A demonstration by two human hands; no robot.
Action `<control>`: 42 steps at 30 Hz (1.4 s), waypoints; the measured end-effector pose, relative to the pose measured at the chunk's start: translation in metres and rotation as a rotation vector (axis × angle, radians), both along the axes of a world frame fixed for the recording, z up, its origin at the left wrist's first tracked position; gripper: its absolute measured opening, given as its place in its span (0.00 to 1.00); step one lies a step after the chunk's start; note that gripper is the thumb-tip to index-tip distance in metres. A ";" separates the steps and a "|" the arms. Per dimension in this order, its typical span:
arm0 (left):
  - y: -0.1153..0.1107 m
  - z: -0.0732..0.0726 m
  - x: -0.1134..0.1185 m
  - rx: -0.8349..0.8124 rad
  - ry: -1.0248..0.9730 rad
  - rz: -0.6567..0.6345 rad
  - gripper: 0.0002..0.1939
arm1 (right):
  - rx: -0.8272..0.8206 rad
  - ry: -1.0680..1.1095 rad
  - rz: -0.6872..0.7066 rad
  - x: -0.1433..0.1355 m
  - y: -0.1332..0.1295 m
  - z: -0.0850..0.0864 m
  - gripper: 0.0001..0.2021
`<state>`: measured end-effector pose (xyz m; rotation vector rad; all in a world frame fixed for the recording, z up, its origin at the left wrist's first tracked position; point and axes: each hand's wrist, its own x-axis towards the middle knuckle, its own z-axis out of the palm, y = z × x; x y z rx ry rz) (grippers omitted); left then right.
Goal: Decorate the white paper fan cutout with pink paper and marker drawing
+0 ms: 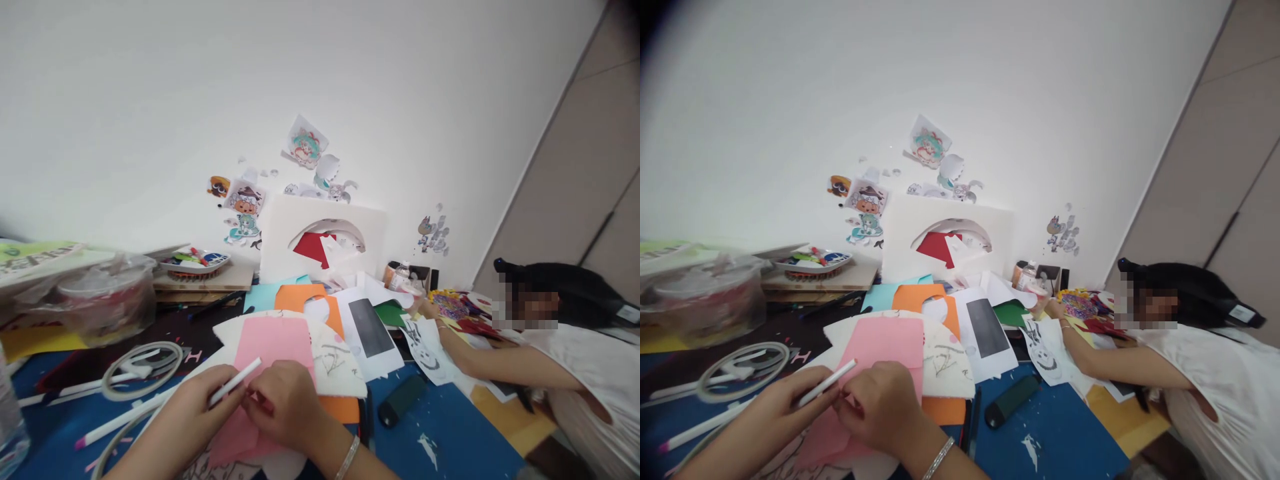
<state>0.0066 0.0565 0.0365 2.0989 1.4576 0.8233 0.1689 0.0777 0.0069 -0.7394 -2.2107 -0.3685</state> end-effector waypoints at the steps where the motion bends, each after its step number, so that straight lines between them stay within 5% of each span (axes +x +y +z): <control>1: 0.000 0.001 0.000 0.005 -0.006 -0.002 0.20 | 0.015 -0.020 -0.005 0.000 0.000 0.000 0.16; 34: 0.000 0.009 0.002 -0.029 0.019 0.031 0.18 | 0.186 -0.136 0.023 0.001 0.000 0.004 0.14; 42: 0.011 -0.008 -0.007 -0.062 -0.102 0.009 0.18 | 0.160 -0.106 -0.006 0.002 -0.001 0.006 0.18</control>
